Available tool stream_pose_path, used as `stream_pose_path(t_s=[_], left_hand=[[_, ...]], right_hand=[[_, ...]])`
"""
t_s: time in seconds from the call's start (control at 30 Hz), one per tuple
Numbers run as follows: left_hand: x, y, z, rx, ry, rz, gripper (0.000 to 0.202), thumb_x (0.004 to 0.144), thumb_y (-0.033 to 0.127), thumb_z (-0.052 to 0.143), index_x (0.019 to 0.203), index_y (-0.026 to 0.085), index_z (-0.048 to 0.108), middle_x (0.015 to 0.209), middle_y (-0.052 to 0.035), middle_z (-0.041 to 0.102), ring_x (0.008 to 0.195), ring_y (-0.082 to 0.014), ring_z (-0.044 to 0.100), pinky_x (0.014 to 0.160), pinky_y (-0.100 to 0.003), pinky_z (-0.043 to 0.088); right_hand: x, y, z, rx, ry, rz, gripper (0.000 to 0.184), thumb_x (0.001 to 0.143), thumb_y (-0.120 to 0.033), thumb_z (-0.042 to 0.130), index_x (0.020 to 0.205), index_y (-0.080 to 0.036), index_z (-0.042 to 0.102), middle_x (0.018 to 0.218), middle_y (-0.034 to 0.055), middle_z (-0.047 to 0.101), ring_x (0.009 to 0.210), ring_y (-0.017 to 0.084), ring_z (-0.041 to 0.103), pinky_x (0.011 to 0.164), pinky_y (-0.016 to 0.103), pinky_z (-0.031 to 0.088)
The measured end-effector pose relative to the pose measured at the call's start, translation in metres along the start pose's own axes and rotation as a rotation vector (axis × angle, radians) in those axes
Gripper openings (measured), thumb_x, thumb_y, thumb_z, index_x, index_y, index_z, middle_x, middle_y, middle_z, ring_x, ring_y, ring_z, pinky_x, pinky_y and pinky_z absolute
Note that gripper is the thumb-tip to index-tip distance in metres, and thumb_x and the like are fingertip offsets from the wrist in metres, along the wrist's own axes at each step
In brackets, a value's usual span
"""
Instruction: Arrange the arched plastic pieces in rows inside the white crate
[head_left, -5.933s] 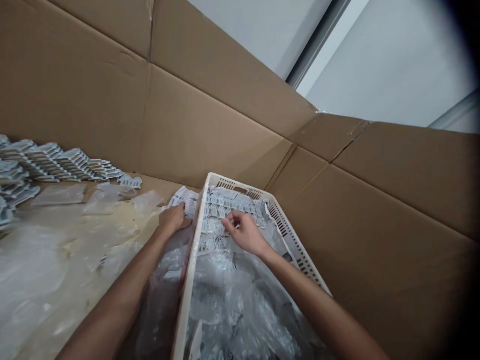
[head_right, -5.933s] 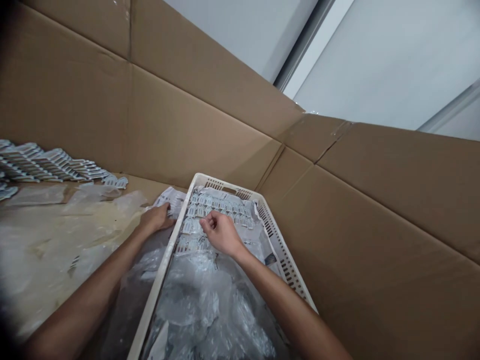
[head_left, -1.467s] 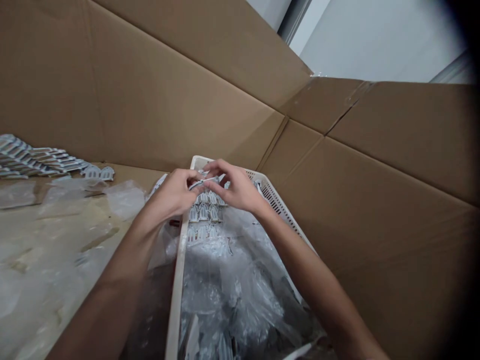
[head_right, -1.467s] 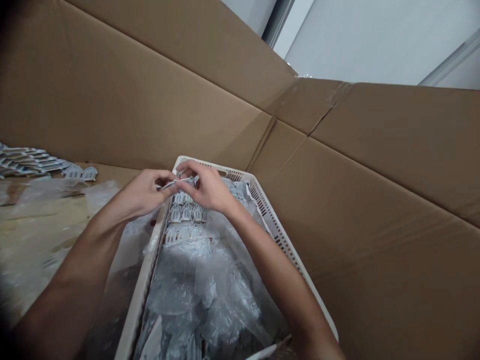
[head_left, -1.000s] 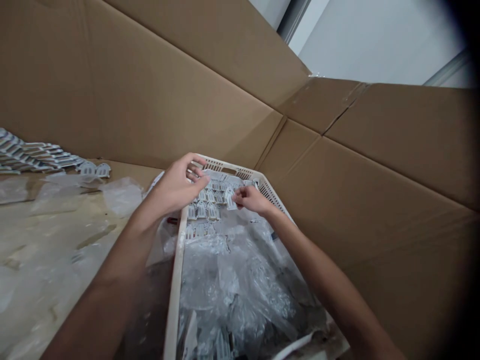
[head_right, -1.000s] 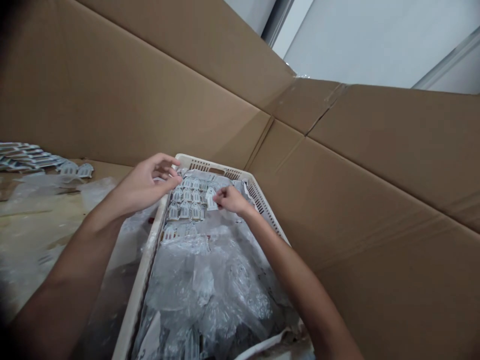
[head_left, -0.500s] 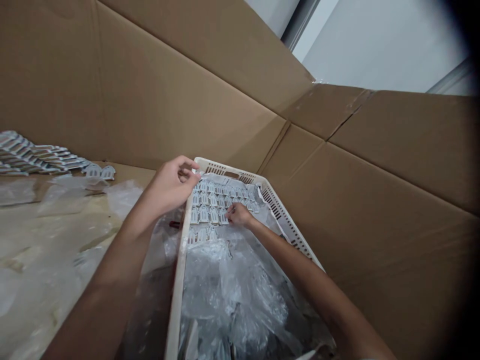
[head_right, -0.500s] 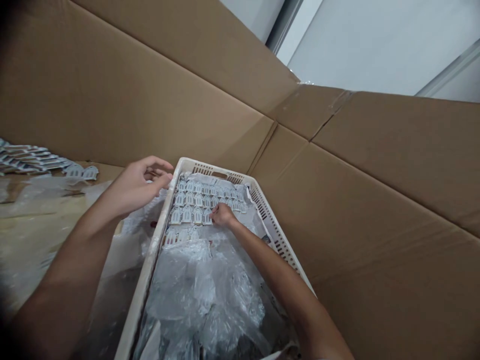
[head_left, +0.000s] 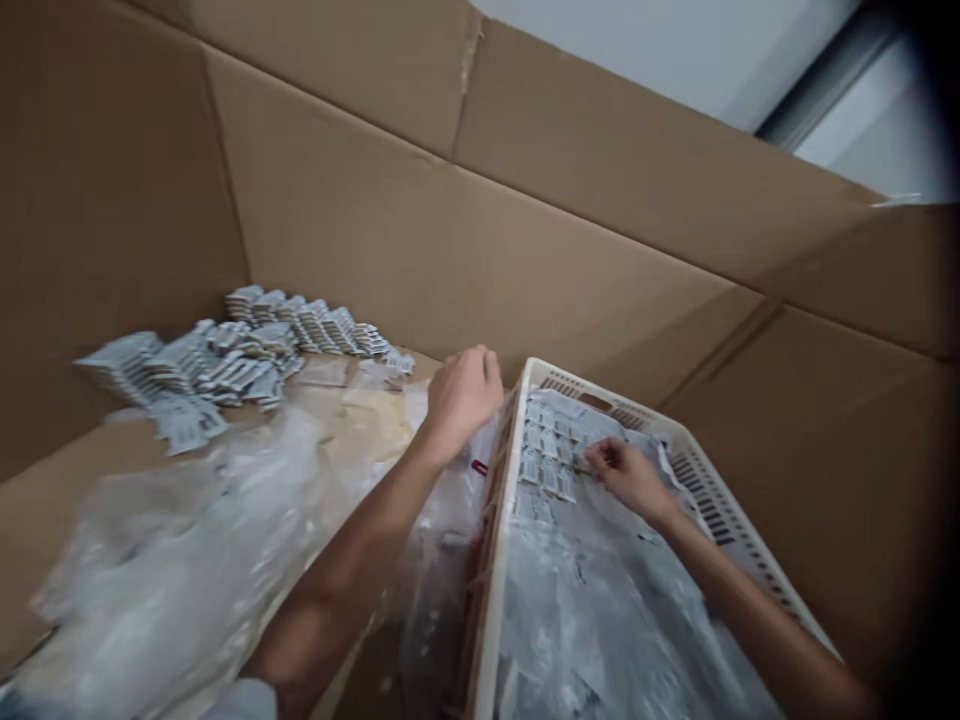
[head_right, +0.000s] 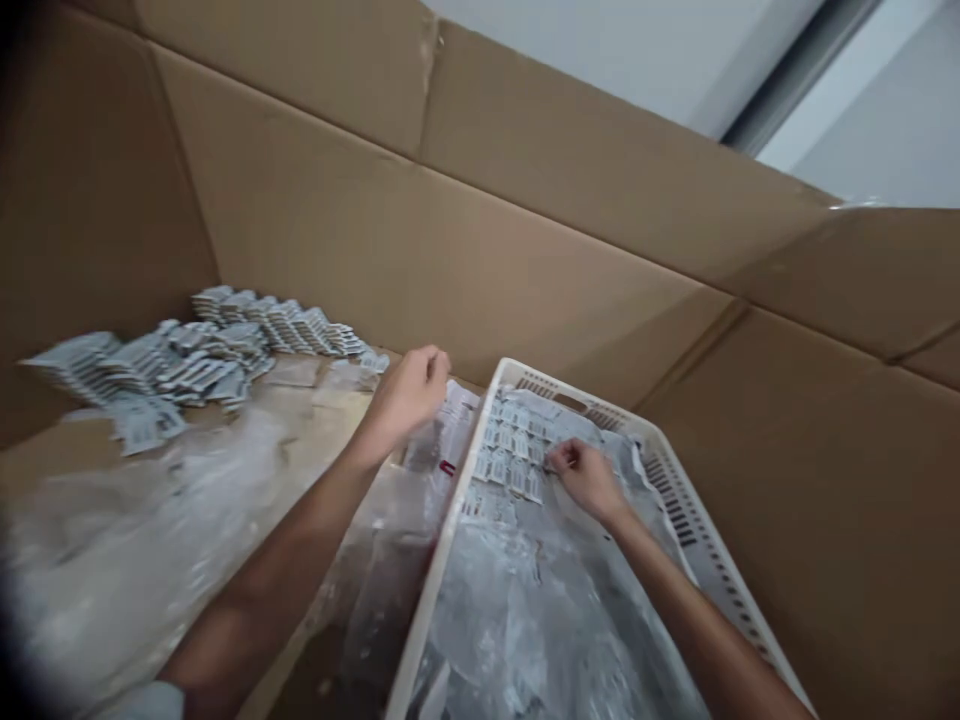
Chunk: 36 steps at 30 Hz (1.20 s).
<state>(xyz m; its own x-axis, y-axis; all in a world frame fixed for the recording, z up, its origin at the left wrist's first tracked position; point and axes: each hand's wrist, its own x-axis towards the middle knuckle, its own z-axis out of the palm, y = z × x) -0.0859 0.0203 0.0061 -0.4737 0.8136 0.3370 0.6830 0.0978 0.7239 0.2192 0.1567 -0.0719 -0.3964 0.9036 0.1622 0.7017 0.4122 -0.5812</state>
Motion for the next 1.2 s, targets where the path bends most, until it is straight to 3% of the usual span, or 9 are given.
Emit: stream_pose_path(t_s=[0.13,0.27,0.37,0.47,0.6,0.77,0.87,1.03,1.2], left_hand=[[0.001,-0.072,-0.068,0.284,0.175,-0.363,0.041,0.095,0.037,0.052,0.112,0.007,0.074,0.118,-0.0349,0.071,0.124,-0.0541,0.062,0.093,-0.062,0.050],[-0.009,-0.163,-0.122,0.443,0.350,-0.631,0.085,0.088,0.051,0.058,0.150,-0.007,0.050,0.161,-0.0462,0.032,0.147,-0.0665,0.029,0.106,-0.079,0.032],[-0.018,-0.213,-0.137,0.657,0.313,-0.568,0.100,0.084,0.057,0.063,0.159,-0.003,0.040,0.169,-0.0416,0.022,0.155,-0.0622,0.016,0.117,-0.074,0.023],[-0.023,-0.239,-0.147,0.732,0.403,-0.437,0.093,0.083,0.054,0.062,0.154,-0.003,0.044,0.166,-0.0365,0.034,0.153,-0.0560,0.025,0.118,-0.065,0.025],[-0.030,-0.253,-0.172,0.650,0.598,-0.250,0.079,0.079,0.054,0.069,0.140,0.007,0.052,0.164,-0.0270,0.040,0.151,-0.0550,0.025,0.117,-0.067,0.022],[-0.043,-0.260,-0.198,0.616,0.541,-0.276,0.079,0.069,0.081,0.069,0.109,0.013,0.058,0.141,-0.0195,0.057,0.143,-0.0582,0.032,0.107,-0.071,0.025],[-0.044,-0.251,-0.197,0.682,0.531,-0.227,0.068,0.079,0.072,0.062,0.110,0.012,0.059,0.138,-0.0204,0.059,0.147,-0.0544,0.032,0.108,-0.063,0.026],[-0.006,-0.218,-0.168,0.841,0.281,-0.188,0.063,0.088,0.047,0.058,0.132,0.002,0.058,0.145,-0.0367,0.051,0.140,-0.0531,0.040,0.109,-0.060,0.036],[0.062,-0.200,-0.108,0.816,-0.018,-0.028,0.066,0.091,0.047,0.061,0.141,0.003,0.059,0.147,-0.0311,0.054,0.144,-0.0437,0.043,0.119,-0.047,0.034]], right_hand=[[-0.005,-0.033,-0.016,0.025,-0.031,-0.153,0.040,0.092,-0.058,0.061,0.086,-0.020,0.068,0.071,0.0053,0.069,0.063,0.022,0.063,0.059,0.033,0.047],[-0.016,-0.069,-0.015,0.107,-0.081,-0.240,0.041,0.097,-0.060,0.060,0.092,-0.020,0.069,0.076,0.0052,0.069,0.069,0.022,0.065,0.064,0.033,0.049],[-0.024,-0.089,-0.010,0.131,-0.096,-0.317,0.039,0.099,-0.059,0.059,0.092,-0.021,0.068,0.080,0.0044,0.069,0.073,0.022,0.065,0.069,0.033,0.050],[-0.032,-0.099,-0.007,0.130,-0.109,-0.360,0.038,0.102,-0.057,0.058,0.092,-0.021,0.067,0.085,0.0053,0.071,0.077,0.022,0.065,0.071,0.033,0.049],[-0.045,-0.101,-0.008,0.140,-0.120,-0.348,0.038,0.101,-0.058,0.059,0.093,-0.023,0.068,0.086,0.0059,0.071,0.080,0.024,0.066,0.072,0.035,0.050],[-0.050,-0.093,-0.010,0.144,-0.121,-0.319,0.038,0.099,-0.060,0.060,0.090,-0.024,0.069,0.085,0.0055,0.071,0.078,0.024,0.066,0.071,0.036,0.049],[-0.048,-0.087,-0.009,0.153,-0.127,-0.307,0.038,0.099,-0.060,0.061,0.092,-0.024,0.069,0.086,0.0051,0.071,0.080,0.024,0.066,0.072,0.035,0.050],[-0.052,-0.093,-0.013,0.148,-0.136,-0.319,0.037,0.101,-0.058,0.059,0.092,-0.024,0.069,0.086,0.0057,0.071,0.083,0.025,0.066,0.074,0.036,0.051],[-0.073,-0.115,-0.027,0.149,-0.100,-0.324,0.035,0.101,-0.057,0.060,0.090,-0.025,0.070,0.084,0.0060,0.072,0.079,0.025,0.068,0.069,0.036,0.053]])
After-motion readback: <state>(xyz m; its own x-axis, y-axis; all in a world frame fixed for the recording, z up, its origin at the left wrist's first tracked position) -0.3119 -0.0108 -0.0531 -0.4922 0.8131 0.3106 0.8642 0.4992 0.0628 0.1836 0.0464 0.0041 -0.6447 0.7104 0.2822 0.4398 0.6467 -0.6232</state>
